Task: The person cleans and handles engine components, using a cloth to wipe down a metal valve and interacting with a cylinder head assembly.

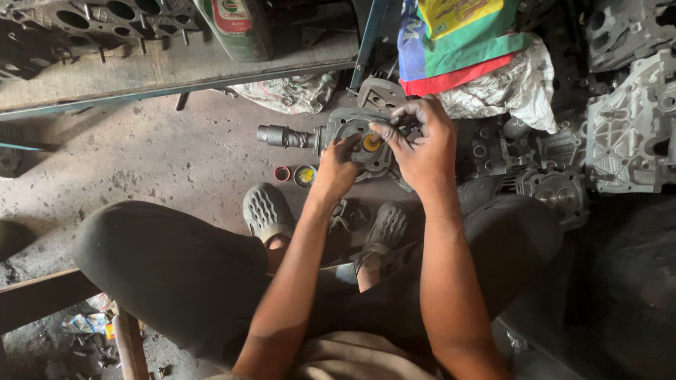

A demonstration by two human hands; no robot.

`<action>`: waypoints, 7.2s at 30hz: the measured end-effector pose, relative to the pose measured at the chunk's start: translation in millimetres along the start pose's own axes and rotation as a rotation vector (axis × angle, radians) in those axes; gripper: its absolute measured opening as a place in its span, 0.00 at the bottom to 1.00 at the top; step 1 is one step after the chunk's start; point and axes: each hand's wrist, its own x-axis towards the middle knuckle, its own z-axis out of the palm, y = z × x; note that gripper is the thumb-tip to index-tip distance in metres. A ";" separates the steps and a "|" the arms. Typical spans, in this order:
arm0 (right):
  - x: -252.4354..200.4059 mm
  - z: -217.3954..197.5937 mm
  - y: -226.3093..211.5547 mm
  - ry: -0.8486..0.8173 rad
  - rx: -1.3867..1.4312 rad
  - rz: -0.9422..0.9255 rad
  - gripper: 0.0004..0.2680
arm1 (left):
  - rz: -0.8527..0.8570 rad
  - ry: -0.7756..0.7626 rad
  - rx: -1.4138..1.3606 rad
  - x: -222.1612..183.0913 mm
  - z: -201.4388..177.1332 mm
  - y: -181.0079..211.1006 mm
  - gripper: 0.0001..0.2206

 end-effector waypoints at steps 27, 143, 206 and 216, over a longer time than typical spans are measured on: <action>2.1 -0.8 12.0 0.013 0.041 0.068 0.04 | -0.054 -0.208 -0.349 4.1 -19.8 -9.7 0.32; 50.8 35.3 48.6 0.278 0.777 0.316 0.20 | 0.541 0.008 -0.060 -11.2 9.1 80.8 0.35; 76.9 57.3 197.8 0.769 0.326 0.169 0.26 | 0.455 -0.326 -0.133 -39.1 16.3 75.1 0.50; -1.5 112.8 182.0 0.561 0.588 0.462 0.26 | 0.379 -0.522 -0.560 47.9 18.5 73.9 0.41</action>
